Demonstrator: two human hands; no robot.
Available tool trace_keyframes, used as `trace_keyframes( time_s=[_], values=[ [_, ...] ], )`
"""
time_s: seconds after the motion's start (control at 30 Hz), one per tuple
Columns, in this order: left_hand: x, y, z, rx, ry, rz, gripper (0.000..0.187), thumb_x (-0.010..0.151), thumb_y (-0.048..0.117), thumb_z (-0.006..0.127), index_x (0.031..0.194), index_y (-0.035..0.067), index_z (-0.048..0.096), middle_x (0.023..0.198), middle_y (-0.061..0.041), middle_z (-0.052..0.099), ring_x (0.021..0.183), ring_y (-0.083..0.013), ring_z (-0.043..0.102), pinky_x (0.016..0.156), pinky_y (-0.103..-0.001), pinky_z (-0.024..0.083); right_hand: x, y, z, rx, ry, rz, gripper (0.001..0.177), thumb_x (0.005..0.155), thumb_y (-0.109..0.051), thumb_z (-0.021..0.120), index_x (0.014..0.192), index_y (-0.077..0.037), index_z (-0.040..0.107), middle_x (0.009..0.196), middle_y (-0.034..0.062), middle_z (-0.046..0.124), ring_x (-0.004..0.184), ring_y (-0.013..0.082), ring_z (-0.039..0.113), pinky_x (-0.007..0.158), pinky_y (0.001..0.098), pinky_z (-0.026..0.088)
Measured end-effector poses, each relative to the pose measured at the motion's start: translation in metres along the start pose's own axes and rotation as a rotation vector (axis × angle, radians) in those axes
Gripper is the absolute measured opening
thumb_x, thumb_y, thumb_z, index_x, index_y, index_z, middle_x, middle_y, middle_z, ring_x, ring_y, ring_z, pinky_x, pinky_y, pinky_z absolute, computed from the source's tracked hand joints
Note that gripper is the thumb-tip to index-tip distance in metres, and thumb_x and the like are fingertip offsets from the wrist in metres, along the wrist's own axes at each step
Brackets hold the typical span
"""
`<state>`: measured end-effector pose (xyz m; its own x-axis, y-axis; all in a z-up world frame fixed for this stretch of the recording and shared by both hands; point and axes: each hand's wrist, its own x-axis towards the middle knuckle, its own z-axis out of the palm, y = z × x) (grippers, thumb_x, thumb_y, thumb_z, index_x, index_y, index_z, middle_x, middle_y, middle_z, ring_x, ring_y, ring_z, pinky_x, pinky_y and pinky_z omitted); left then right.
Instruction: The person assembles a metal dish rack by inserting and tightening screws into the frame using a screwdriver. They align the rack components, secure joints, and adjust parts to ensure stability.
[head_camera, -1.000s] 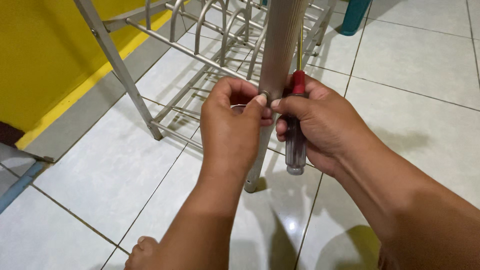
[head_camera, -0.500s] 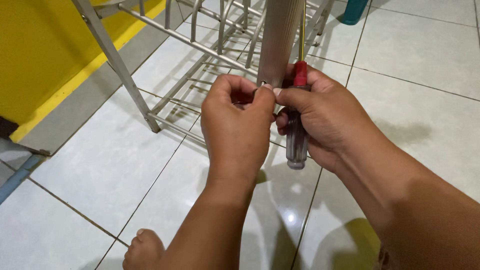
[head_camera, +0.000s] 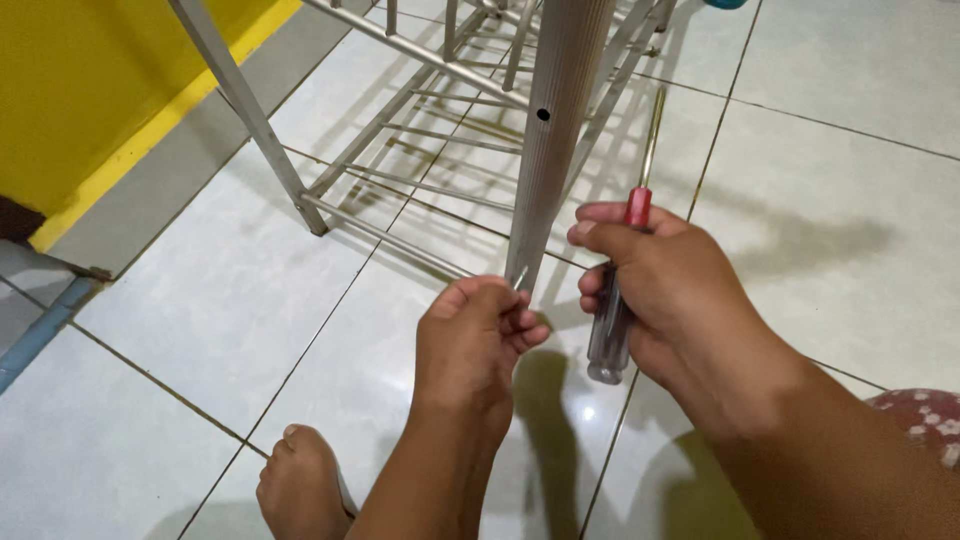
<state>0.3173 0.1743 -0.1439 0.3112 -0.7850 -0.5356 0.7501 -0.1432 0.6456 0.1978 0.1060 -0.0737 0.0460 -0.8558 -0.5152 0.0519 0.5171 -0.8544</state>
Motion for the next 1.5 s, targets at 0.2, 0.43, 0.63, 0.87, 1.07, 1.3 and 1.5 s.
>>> trace_keyframes(
  time_s=[0.2,0.43,0.63,0.87,1.07,1.3,1.5],
  values=[
    [0.005,-0.022,-0.022,0.117,0.106,-0.089,0.013,0.084,-0.002,0.063,0.095,-0.001,0.058,0.079,-0.01,0.062,0.066,-0.0187,0.061,0.063,-0.034,0.058,-0.001,0.032,-0.006,-0.104,0.053,0.163,0.024,0.093,-0.012,0.066,0.116,-0.009,0.061,0.089,0.0089,0.073,0.054,0.0151,0.051,0.052,0.0324,0.046],
    [0.0,-0.026,-0.016,0.086,-0.024,-0.149,0.011,0.086,0.002,0.062,0.095,-0.002,0.059,0.076,-0.013,0.063,0.062,-0.0218,0.062,0.061,-0.034,0.058,0.003,0.059,-0.005,-0.181,-0.108,0.211,0.017,0.093,-0.01,0.063,0.104,0.001,0.069,0.076,0.0088,0.062,0.055,0.0141,0.053,0.053,0.0309,0.047],
    [-0.003,-0.02,-0.007,0.17,-0.04,-0.097,0.011,0.086,0.002,0.062,0.097,-0.002,0.06,0.079,-0.012,0.064,0.065,-0.0197,0.064,0.065,-0.034,0.058,0.004,0.057,-0.01,-0.134,-0.062,0.177,0.016,0.094,-0.014,0.065,0.1,0.0,0.068,0.08,0.0077,0.064,0.056,0.015,0.053,0.052,0.032,0.047],
    [-0.008,-0.011,0.017,0.148,-0.164,-0.075,0.017,0.087,-0.001,0.061,0.104,-0.002,0.062,0.089,-0.012,0.07,0.072,-0.0191,0.067,0.071,-0.033,0.058,-0.002,0.033,-0.02,-0.018,-0.005,0.077,0.015,0.092,-0.013,0.065,0.101,-0.001,0.064,0.083,0.0078,0.065,0.058,0.0139,0.054,0.054,0.0314,0.046],
    [-0.013,0.009,0.045,0.249,-0.255,-0.018,0.02,0.089,0.001,0.063,0.109,-0.003,0.062,0.089,-0.012,0.07,0.072,-0.018,0.069,0.071,-0.033,0.059,-0.008,0.001,-0.028,-0.004,0.014,0.049,0.018,0.093,-0.016,0.065,0.1,0.001,0.066,0.08,0.007,0.064,0.058,0.0136,0.052,0.055,0.0317,0.047],
    [-0.004,0.025,0.096,0.263,-0.282,0.023,0.017,0.089,0.005,0.068,0.103,-0.001,0.06,0.08,-0.009,0.066,0.062,-0.0158,0.064,0.06,-0.03,0.055,0.007,-0.022,-0.041,0.131,0.016,-0.054,0.02,0.098,-0.02,0.063,0.109,-0.003,0.064,0.084,0.0043,0.061,0.06,0.0126,0.05,0.056,0.0306,0.047],
    [-0.009,0.032,0.149,0.454,-0.265,0.083,0.011,0.09,0.007,0.066,0.097,0.0,0.06,0.075,-0.006,0.064,0.058,-0.0102,0.061,0.053,-0.026,0.052,0.017,-0.049,-0.056,0.279,-0.084,-0.147,0.033,0.108,-0.03,0.063,0.12,0.0,0.065,0.094,0.0077,0.063,0.073,0.0135,0.056,0.069,0.0307,0.053]
  ],
)
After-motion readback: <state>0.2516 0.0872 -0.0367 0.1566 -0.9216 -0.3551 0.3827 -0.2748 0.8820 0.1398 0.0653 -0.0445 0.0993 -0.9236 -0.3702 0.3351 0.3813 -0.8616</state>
